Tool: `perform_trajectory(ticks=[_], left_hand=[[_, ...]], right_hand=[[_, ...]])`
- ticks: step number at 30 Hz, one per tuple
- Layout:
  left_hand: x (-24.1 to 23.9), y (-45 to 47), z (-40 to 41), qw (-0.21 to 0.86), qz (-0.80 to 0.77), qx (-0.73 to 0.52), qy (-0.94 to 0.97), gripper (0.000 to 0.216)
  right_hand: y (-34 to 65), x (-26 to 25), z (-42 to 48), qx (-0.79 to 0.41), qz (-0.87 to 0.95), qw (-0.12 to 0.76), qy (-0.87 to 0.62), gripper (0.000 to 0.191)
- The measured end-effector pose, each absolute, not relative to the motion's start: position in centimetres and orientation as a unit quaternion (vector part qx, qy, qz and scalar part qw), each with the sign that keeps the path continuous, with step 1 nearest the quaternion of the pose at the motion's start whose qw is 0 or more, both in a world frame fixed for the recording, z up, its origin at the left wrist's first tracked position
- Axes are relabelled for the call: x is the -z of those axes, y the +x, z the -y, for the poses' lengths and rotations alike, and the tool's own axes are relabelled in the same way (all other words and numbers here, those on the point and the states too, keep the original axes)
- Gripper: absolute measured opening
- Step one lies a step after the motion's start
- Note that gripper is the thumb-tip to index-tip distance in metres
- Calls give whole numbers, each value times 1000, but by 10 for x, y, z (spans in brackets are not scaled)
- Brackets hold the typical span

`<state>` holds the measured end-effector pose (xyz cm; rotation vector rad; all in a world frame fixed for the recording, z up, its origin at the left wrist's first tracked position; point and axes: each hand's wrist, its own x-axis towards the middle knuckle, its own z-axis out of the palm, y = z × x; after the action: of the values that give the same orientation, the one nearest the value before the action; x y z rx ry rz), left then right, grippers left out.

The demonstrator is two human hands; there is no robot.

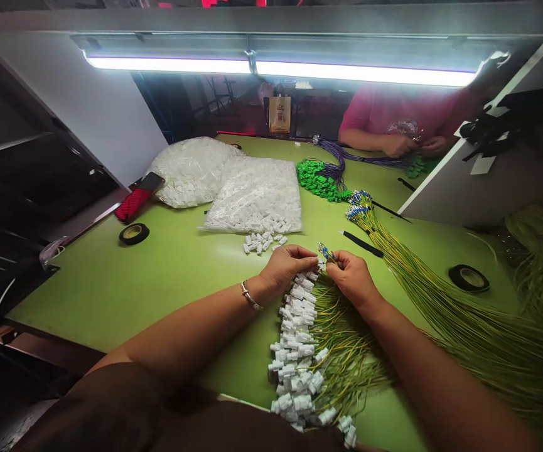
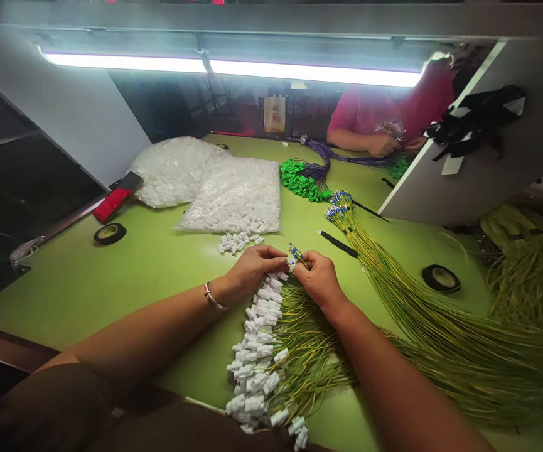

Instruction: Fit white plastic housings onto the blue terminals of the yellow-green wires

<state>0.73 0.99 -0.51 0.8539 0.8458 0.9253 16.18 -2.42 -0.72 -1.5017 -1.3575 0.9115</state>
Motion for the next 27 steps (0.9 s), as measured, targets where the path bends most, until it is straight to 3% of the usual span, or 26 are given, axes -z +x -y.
perform_trajectory(ticks=[13, 16, 19, 24, 27], left_hand=[[9, 5, -3, 602, -392, -395, 572, 18], [6, 1, 9, 516, -305, -306, 740, 6], [-4, -3, 17, 407, -218, -251, 851, 13], [-11, -24, -17, 216, -403, -342, 821, 18], [-3, -36, -41, 144, -431, -256, 853, 19]], right_hand=[[166, 9, 22, -395, 534, 455, -593, 11], [171, 8, 18, -428, 461, 490, -604, 15], [171, 7, 17, -476, 396, 497, -607, 24], [164, 5, 19, -490, 393, 499, -596, 26], [163, 7, 20, -480, 422, 490, -593, 19]])
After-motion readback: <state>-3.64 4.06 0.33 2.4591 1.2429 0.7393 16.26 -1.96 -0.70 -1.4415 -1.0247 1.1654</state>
